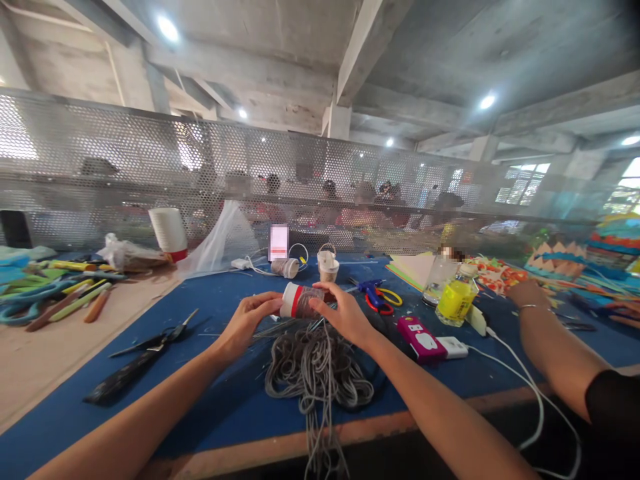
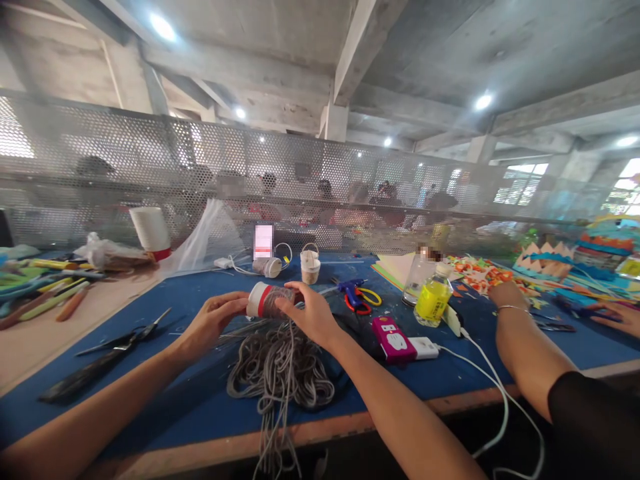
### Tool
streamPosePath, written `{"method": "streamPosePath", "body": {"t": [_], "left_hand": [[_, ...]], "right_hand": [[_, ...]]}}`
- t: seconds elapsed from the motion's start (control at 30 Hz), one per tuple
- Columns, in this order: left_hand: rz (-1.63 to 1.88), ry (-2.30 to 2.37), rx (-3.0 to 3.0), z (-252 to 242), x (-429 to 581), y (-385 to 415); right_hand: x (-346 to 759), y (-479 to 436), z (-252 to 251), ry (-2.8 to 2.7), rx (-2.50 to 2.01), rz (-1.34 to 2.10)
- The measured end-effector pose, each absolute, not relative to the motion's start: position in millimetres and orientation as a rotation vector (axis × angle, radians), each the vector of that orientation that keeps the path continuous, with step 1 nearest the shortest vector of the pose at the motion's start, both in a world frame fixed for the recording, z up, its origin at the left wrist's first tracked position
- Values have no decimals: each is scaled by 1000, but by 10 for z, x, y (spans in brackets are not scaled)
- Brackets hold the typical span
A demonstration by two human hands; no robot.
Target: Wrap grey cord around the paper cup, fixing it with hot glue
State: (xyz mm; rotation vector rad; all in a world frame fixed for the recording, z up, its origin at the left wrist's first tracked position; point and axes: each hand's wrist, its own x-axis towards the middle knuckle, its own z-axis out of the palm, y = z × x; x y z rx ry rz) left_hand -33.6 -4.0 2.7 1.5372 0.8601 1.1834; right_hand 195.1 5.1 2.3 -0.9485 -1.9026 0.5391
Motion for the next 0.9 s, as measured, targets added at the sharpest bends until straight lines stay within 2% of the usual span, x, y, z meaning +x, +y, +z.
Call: {"method": "streamPosePath", "body": {"t": [0.33, 0.73, 0.9], "left_hand": [[1251, 942, 1545, -20, -354, 17], [1273, 792, 1240, -19, -349, 48], [1316, 781, 1183, -78, -396, 124]], "right_hand": [[1910, 29, 19, -2003, -833, 332], [1980, 124, 3, -1869, -894, 424], [2179, 338, 79, -1846, -1074, 196]]}}
